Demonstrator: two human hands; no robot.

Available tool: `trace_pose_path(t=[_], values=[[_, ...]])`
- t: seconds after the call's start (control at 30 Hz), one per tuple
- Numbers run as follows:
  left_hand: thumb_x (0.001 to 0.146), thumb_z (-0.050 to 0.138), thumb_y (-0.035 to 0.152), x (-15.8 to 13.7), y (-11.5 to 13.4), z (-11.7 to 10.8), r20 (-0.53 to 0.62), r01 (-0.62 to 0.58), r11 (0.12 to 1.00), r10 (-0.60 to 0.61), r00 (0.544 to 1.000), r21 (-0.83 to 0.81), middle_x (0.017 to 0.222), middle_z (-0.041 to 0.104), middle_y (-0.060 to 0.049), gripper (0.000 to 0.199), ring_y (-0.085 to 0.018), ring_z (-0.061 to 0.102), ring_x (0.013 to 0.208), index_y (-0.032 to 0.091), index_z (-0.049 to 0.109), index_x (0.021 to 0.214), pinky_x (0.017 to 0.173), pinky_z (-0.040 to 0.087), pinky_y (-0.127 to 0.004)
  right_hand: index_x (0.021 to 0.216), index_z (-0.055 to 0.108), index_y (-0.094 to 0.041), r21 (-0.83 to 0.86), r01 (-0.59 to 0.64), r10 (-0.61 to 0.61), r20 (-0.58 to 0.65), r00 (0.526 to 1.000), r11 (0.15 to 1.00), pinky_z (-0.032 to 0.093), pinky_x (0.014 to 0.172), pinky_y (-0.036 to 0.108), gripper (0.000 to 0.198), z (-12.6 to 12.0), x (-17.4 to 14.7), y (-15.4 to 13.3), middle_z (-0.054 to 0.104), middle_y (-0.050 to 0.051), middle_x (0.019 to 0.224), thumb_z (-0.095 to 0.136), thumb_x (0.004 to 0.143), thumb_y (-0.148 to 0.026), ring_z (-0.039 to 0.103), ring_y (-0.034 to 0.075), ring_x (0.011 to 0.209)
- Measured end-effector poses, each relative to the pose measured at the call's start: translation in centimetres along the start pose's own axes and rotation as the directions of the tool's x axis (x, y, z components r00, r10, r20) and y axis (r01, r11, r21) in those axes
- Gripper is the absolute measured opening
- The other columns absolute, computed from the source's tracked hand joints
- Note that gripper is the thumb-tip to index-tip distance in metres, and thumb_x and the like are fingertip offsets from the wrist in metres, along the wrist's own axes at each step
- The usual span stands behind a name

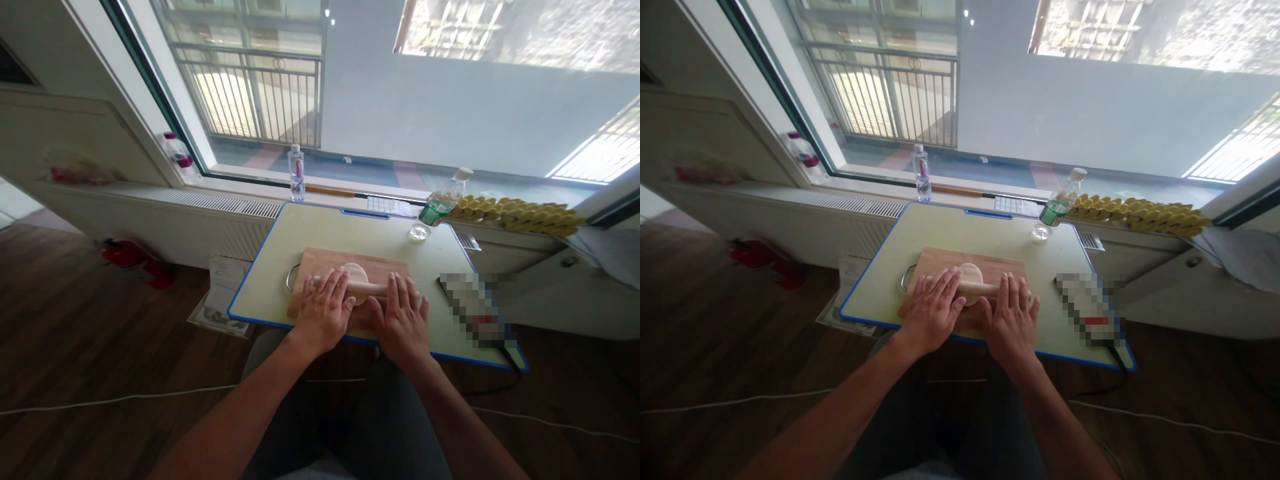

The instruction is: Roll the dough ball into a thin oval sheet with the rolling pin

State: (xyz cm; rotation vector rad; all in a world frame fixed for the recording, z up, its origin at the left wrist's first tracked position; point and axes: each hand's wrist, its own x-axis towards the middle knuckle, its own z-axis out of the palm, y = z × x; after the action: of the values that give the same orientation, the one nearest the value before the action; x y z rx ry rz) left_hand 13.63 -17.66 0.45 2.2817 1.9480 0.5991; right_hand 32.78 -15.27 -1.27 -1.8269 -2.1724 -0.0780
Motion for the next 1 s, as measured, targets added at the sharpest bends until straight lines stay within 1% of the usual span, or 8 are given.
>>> trace_pose_path(t=[0.07, 0.13, 0.33, 0.47, 0.6, 0.83, 0.9, 1.0], values=[[0.115, 0.035, 0.045, -0.8, 0.1, 0.2, -0.011, -0.01, 1.0, 0.01, 1.0, 0.015, 0.177, 0.041, -0.007, 0.059, -0.027, 0.036, 0.165, 0.024, 0.044, 0.169, 0.137, 0.023, -0.061, 0.172, 0.034, -0.01, -0.01, 0.026, -0.026, -0.021, 0.999, 1.0, 0.023, 0.13, 0.069, 0.071, 0.1, -0.8, 0.2, 0.039, 0.02, 0.176, 0.03, 0.114, -0.051, 0.026, 0.038, 0.165], [0.115, 0.035, 0.045, -0.5, 0.0, 0.2, -0.007, -0.002, 1.0, 0.003, 1.0, 0.024, 0.177, 0.041, -0.006, 0.058, -0.028, 0.036, 0.165, 0.025, 0.044, 0.169, 0.137, 0.023, -0.061, 0.172, 0.034, -0.011, -0.02, 0.02, -0.02, -0.017, 1.0, 1.0, 0.023, 0.131, 0.068, 0.071, 0.1, -0.6, 0.1, 0.038, 0.019, 0.176, 0.03, 0.114, -0.051, 0.026, 0.037, 0.165], [0.115, 0.035, 0.042, 3.1, -0.3, -0.4, 0.039, 0.035, 0.999, -0.035, 0.999, 0.001, 0.173, 0.048, -0.007, 0.056, -0.027, 0.041, 0.162, 0.025, 0.048, 0.167, 0.137, 0.023, -0.063, 0.171, 0.037, -0.01, -0.026, -0.046, 0.047, 0.032, 0.998, 0.999, 0.023, 0.131, 0.069, 0.071, -0.2, 2.4, -0.6, 0.038, 0.019, 0.176, 0.029, 0.114, -0.052, 0.028, 0.036, 0.165], [0.116, 0.033, 0.041, 4.6, -0.3, -1.0, 0.074, 0.041, 0.999, -0.041, 0.996, 0.004, 0.174, 0.047, -0.008, 0.056, -0.027, 0.039, 0.163, 0.022, 0.049, 0.166, 0.136, 0.021, -0.066, 0.17, 0.039, -0.011, -0.015, -0.052, 0.053, 0.039, 0.998, 0.999, 0.021, 0.131, 0.069, 0.071, -0.2, 3.6, -0.7, 0.039, 0.019, 0.176, 0.027, 0.115, -0.053, 0.028, 0.035, 0.165], [0.116, 0.034, 0.041, 3.9, 0.0, -1.1, 0.085, 0.063, 0.998, -0.063, 0.994, 0.007, 0.174, 0.048, -0.007, 0.055, -0.027, 0.039, 0.163, 0.023, 0.049, 0.166, 0.137, 0.02, -0.064, 0.17, 0.039, -0.012, -0.014, -0.044, 0.044, 0.029, 0.999, 0.999, 0.021, 0.131, 0.068, 0.07, 0.0, 3.2, -0.5, 0.04, 0.019, 0.175, 0.027, 0.115, -0.052, 0.03, 0.035, 0.164], [0.115, 0.037, 0.042, 1.0, 0.0, -0.2, 0.032, 0.034, 0.999, -0.033, 0.999, -0.001, 0.174, 0.046, -0.007, 0.056, -0.028, 0.04, 0.163, 0.027, 0.047, 0.167, 0.137, 0.024, -0.062, 0.171, 0.038, -0.012, -0.021, -0.013, 0.013, 0.001, 1.0, 1.0, 0.024, 0.13, 0.067, 0.07, 0.2, 0.0, -0.3, 0.04, 0.018, 0.176, 0.029, 0.114, -0.052, 0.028, 0.037, 0.165], [0.115, 0.037, 0.042, 1.4, -0.1, -0.2, 0.035, 0.041, 0.999, -0.041, 0.999, -0.01, 0.174, 0.047, -0.007, 0.056, -0.028, 0.04, 0.163, 0.027, 0.048, 0.167, 0.137, 0.022, -0.061, 0.171, 0.038, -0.012, -0.028, -0.016, 0.016, 0.017, 1.0, 0.999, 0.024, 0.131, 0.067, 0.07, 0.1, 0.3, -0.3, 0.039, 0.017, 0.176, 0.029, 0.114, -0.052, 0.028, 0.036, 0.165], [0.116, 0.035, 0.041, 3.5, -0.4, -0.4, 0.061, 0.057, 0.998, -0.056, 0.997, -0.008, 0.173, 0.049, -0.007, 0.055, -0.027, 0.04, 0.163, 0.025, 0.049, 0.166, 0.138, 0.02, -0.062, 0.17, 0.04, -0.013, -0.04, -0.04, 0.042, 0.055, 0.998, 0.998, 0.022, 0.132, 0.067, 0.069, -0.2, 2.6, -0.5, 0.039, 0.016, 0.177, 0.025, 0.115, -0.052, 0.028, 0.034, 0.165]])
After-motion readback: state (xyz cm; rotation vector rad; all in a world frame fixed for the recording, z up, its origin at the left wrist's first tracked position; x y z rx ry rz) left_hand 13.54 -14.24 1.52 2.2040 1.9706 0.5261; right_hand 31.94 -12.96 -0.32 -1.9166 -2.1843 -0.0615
